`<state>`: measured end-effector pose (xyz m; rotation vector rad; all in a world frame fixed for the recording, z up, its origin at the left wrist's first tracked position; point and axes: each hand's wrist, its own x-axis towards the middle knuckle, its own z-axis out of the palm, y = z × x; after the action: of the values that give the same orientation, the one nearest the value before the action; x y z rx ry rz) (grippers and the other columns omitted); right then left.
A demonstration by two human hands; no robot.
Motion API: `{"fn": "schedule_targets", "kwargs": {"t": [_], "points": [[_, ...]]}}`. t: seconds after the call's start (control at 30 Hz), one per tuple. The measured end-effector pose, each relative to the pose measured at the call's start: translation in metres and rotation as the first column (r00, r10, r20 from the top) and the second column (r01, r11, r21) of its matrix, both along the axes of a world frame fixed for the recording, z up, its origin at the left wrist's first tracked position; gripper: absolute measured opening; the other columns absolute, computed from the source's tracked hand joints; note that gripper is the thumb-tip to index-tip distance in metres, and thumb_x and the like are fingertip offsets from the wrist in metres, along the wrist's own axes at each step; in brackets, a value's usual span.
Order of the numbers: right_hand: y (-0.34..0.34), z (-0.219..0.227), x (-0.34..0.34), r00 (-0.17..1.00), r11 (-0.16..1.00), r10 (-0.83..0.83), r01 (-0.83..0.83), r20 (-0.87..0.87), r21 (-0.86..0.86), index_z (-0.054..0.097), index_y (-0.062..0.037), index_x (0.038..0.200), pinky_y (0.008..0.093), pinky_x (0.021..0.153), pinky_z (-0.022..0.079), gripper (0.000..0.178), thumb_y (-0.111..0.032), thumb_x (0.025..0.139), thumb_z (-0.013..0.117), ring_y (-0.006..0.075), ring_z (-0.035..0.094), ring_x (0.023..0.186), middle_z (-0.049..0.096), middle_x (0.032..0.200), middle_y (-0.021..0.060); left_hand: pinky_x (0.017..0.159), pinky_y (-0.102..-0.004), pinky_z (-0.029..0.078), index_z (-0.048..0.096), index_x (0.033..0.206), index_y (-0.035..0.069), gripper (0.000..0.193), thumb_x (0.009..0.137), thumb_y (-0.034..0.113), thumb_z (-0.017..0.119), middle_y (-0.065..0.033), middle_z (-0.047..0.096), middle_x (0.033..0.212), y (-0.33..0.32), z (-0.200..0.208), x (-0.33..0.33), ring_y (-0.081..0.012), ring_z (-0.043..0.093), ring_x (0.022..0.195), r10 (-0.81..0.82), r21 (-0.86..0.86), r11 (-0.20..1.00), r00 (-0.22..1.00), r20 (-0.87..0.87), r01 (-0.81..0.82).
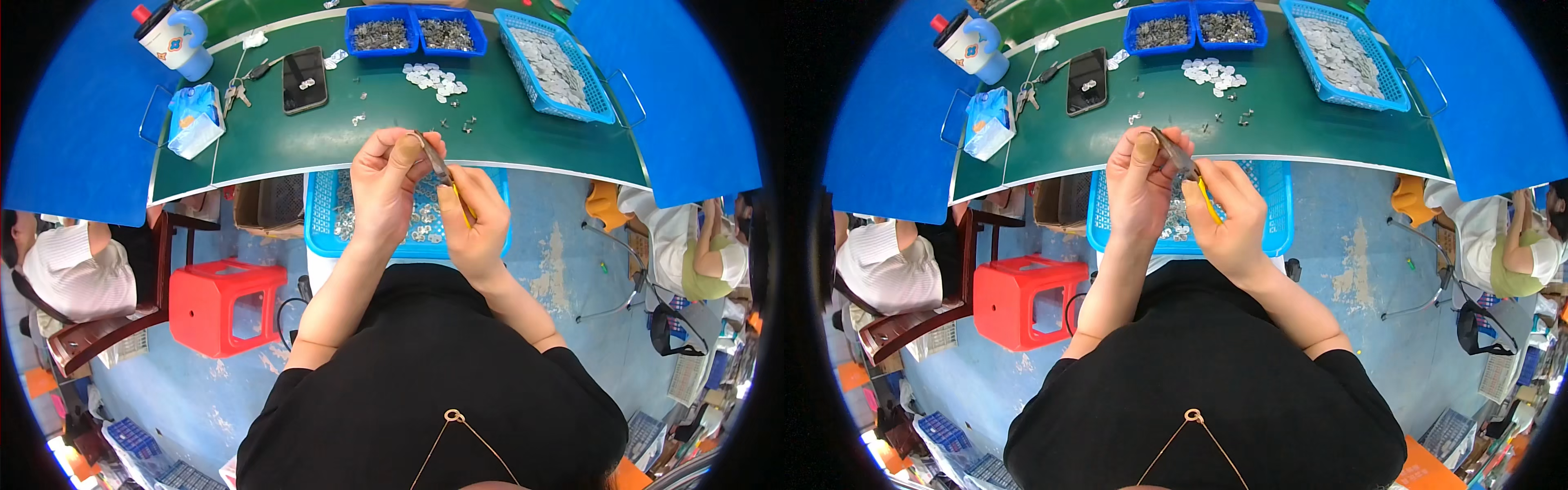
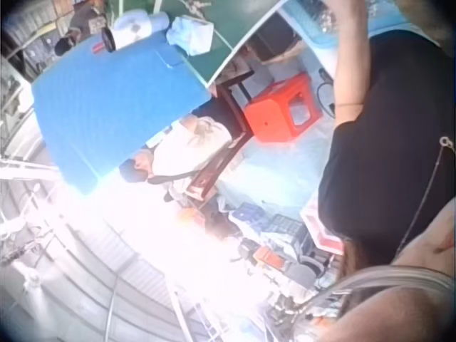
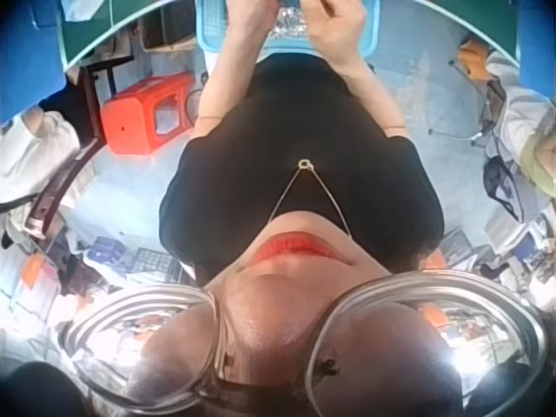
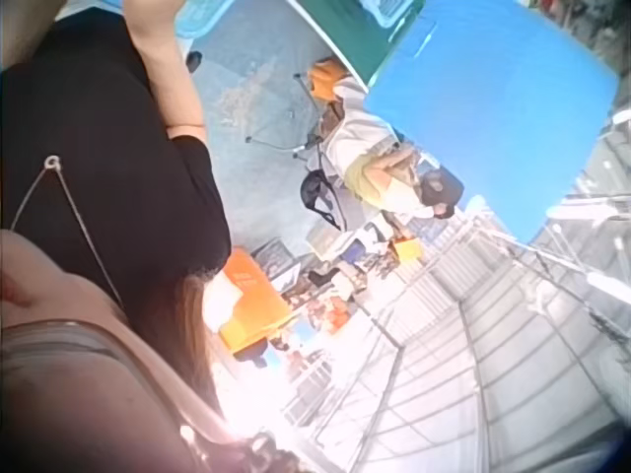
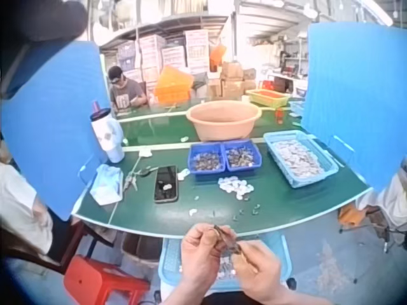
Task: The person assembles small components by fitting metal pins into plastic pieces by hand and trimming them with pliers.
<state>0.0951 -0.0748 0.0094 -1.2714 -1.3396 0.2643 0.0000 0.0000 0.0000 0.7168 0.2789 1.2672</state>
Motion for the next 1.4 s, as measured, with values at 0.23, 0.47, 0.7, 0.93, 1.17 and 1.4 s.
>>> {"fn": "schedule_targets", "kwargs": {"t": [0.23,0.47,0.7,0.93,1.17,1.4], "points": [[-0.003,0.002,0.005,0.846,0.931,0.261,-0.347,-0.466,-0.109,0.062,0.0061,0.101,0.0202,0.052,0.036,0.023,-0.014,0.09,0.055,0.0095,0.049,0.064,0.058,0.084,0.0055,0.072,-0.0301,0.054,0.059,0.093,0.004,0.016,0.091,0.02,0.061,-0.0119,0.066,0.09,0.005,-0.003,-0.007,-0.0179,0.065,0.081,-0.153,0.015,0.988,0.982,0.109,0.152],[0.004,-0.008,0.024,0.273,0.658,0.273,-0.752,-0.923,-0.028,0.058,0.0042,0.102,0.0203,0.044,0.028,0.038,-0.03,0.096,0.043,0.0095,0.045,0.06,0.055,0.08,0.0047,0.071,-0.0283,0.054,0.06,0.096,0.003,0.019,0.092,0.021,0.059,-0.0101,0.066,0.088,0.015,-0.01,-0.011,-0.0164,0.065,0.076,-0.283,-0.111,0.951,0.958,0.048,0.287],[0.012,-0.011,0.022,0.405,0.728,0.179,-0.668,-0.897,-0.156,0.058,0.0047,0.105,0.0209,0.045,0.03,0.039,-0.03,0.096,0.042,0.0096,0.047,0.064,0.055,0.08,0.0039,0.074,-0.0284,0.054,0.065,0.095,-0.002,0.019,0.089,0.016,0.064,-0.011,0.068,0.088,0.019,-0.014,-0.006,-0.0158,0.066,0.079,0.065,-0.022,0.997,0.976,-0.209,-0.072],[0.019,-0.021,0.02,0.579,0.819,0.121,-0.518,-0.806,-0.249,0.059,0.0048,0.11,0.0177,0.049,0.031,0.037,-0.027,0.096,0.048,0.0063,0.048,0.068,0.058,0.084,0.0027,0.07,-0.0264,0.052,0.067,0.086,-0.002,0.018,0.086,0.015,0.066,-0.0085,0.069,0.085,0.029,-0.017,-0.014,-0.0147,0.066,0.073,0.376,0.236,0.926,0.775,-0.507,-0.295],[0.022,-0.031,0.028,0.726,0.874,0.117,-0.4,-0.678,-0.277,0.061,0.0037,0.112,0.0164,0.05,0.031,0.03,-0.019,0.094,0.052,0.0033,0.047,0.068,0.059,0.086,0.0016,0.06,-0.0314,0.048,0.07,0.078,0.004,0.014,0.077,0.018,0.07,-0.0109,0.066,0.075,0.052,-0.037,-0.029,-0.0192,0.061,0.06,0.698,0.709,0.703,-0.13,-0.704,-0.062],[0.02,-0.03,0.029,0.758,0.882,0.129,-0.383,-0.639,-0.276,0.061,0.004,0.112,0.0168,0.05,0.031,0.03,-0.018,0.093,0.053,0.0034,0.046,0.068,0.059,0.086,0.0014,0.059,-0.0322,0.047,0.069,0.09,0.007,0.018,0.078,0.021,0.07,-0.0077,0.065,0.085,0.084,-0.04,-0.051,-0.0196,0.062,0.062,0.721,0.727,0.676,-0.099,-0.686,-0.121]]}}
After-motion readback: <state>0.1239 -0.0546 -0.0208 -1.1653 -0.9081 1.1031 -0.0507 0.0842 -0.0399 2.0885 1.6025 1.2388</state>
